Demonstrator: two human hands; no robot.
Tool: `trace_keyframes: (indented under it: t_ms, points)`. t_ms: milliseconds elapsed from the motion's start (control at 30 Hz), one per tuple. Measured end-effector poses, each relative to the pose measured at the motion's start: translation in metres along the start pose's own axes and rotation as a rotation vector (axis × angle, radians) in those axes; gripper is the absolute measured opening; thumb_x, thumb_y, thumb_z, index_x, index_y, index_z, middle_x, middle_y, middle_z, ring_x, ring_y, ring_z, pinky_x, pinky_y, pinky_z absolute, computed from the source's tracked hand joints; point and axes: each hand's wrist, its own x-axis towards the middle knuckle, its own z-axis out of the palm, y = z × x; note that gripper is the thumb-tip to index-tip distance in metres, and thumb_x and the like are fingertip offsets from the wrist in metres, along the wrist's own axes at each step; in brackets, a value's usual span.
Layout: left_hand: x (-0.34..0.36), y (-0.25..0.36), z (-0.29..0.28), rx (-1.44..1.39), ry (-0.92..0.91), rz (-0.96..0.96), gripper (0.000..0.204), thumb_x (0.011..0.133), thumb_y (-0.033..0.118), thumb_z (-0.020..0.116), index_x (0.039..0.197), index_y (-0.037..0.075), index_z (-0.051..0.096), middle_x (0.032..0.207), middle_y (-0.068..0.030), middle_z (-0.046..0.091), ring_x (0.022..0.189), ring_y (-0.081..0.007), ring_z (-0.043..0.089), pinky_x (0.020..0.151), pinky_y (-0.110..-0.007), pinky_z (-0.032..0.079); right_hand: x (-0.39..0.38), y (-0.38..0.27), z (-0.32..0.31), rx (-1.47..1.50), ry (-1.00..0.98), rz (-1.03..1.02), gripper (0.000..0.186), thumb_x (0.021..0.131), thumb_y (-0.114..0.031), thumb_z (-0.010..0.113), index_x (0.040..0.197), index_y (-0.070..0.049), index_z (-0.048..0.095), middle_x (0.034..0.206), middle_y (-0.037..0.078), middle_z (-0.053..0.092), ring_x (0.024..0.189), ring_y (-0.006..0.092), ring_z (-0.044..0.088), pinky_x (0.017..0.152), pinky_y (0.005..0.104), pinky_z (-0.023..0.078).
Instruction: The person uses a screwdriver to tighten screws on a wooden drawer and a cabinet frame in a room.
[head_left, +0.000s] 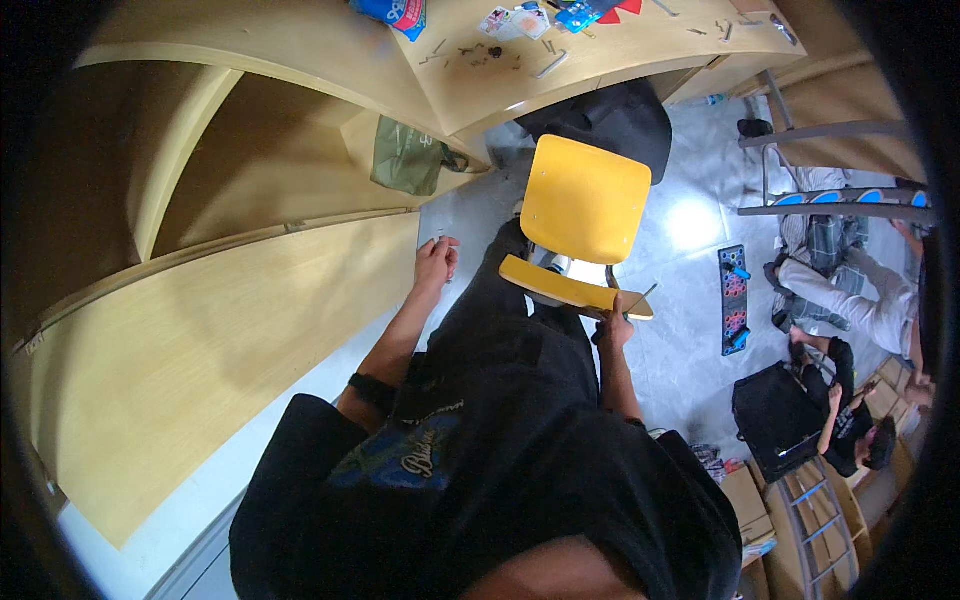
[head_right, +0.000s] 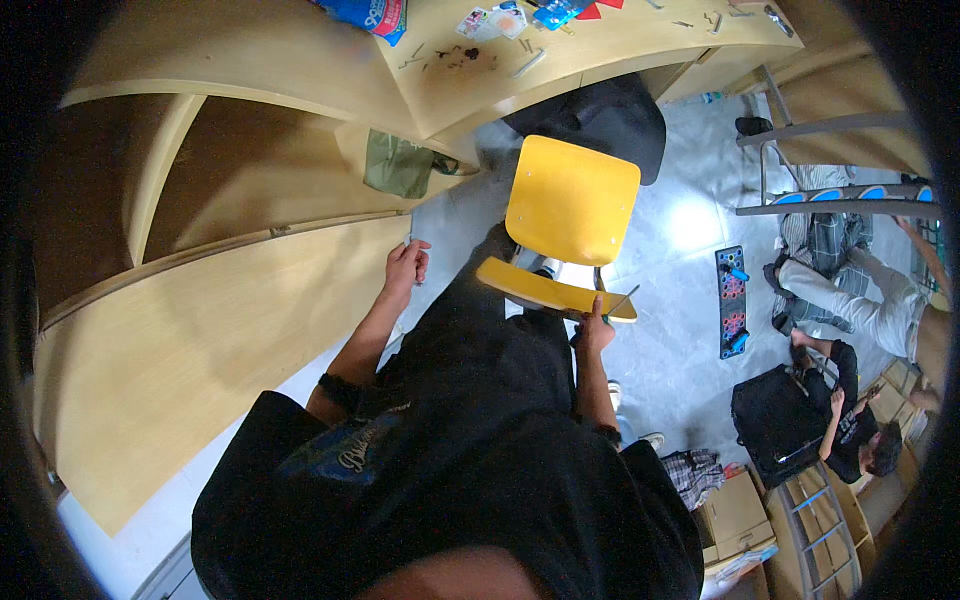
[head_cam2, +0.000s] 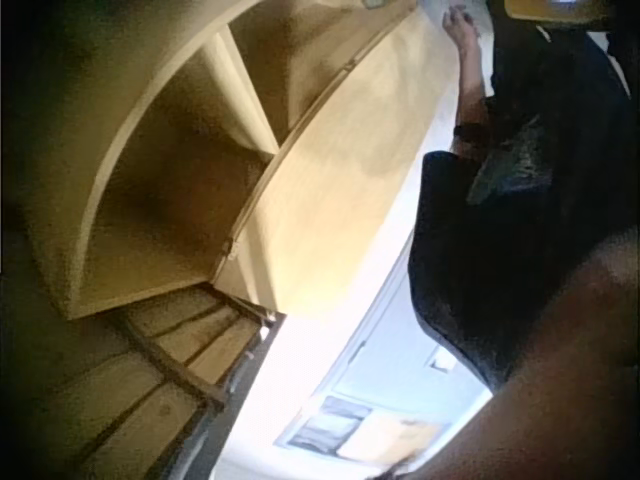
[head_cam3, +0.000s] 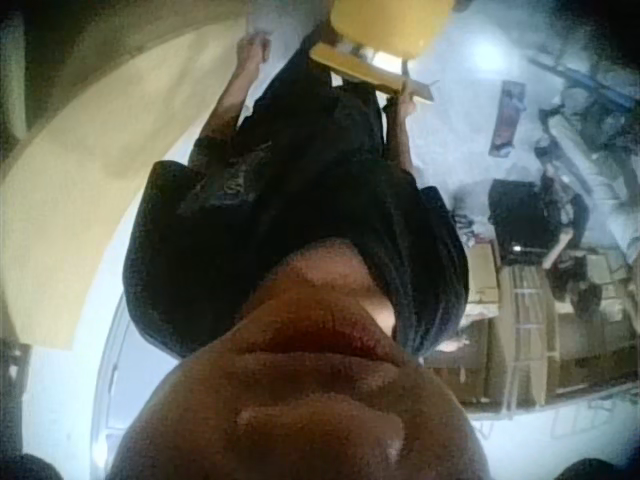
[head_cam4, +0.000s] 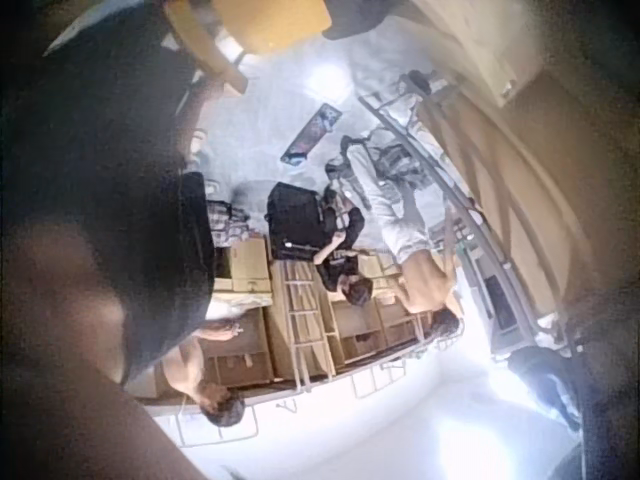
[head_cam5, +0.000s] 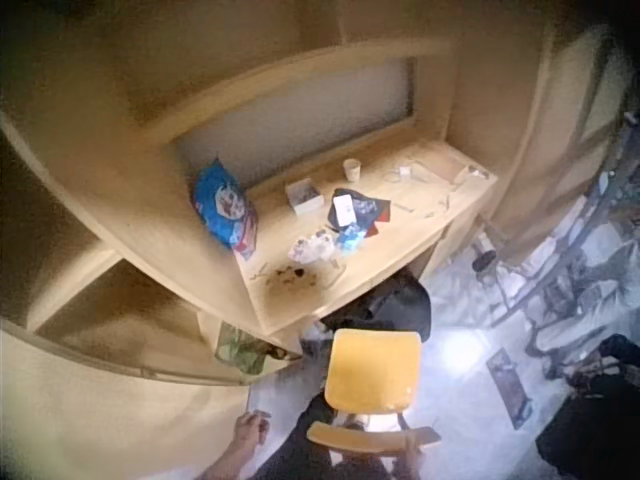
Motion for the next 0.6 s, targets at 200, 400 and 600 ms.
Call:
trace_keyframes:
  t_ms: [200,400,600]
  points:
    - [0.078,0.035,0.038,0.764,0.043,0.37,0.027,0.089,0.028,0.053,0.091,0.002,0.061,0.07,-0.0141,0.062,0.066,-0.0304,0.06,0.061,-0.039,0.046,0.068,-0.032,-0.031,-0.652,0.478,-0.785,0.046,0.078,-0.036,0.06,0.066,0.008,0.063,0.061,0.024,0.06,0.058,0.0373,0.061,0.056,0.0468,0.045]
    - [0.139,0.124,0.076,0.756,0.237,0.632,0.016,0.08,0.011,0.056,0.091,-0.001,0.057,0.089,-0.0227,0.061,0.085,-0.0377,0.059,0.074,-0.045,0.046,0.125,-0.119,-0.125,-0.581,0.367,-0.602,0.037,0.08,-0.029,0.064,0.08,0.008,0.064,0.07,0.015,0.065,0.055,0.0224,0.053,0.052,0.0384,0.043]
    - [0.226,0.163,0.081,0.806,0.525,0.405,0.032,0.078,0.012,0.059,0.106,-0.001,0.052,0.109,-0.0226,0.054,0.1,-0.0408,0.053,0.082,-0.044,0.045,0.153,-0.18,-0.167,-0.793,0.349,-0.567,0.048,0.084,-0.039,0.057,0.074,0.007,0.063,0.066,0.017,0.064,0.056,0.0268,0.056,0.05,0.0419,0.042]
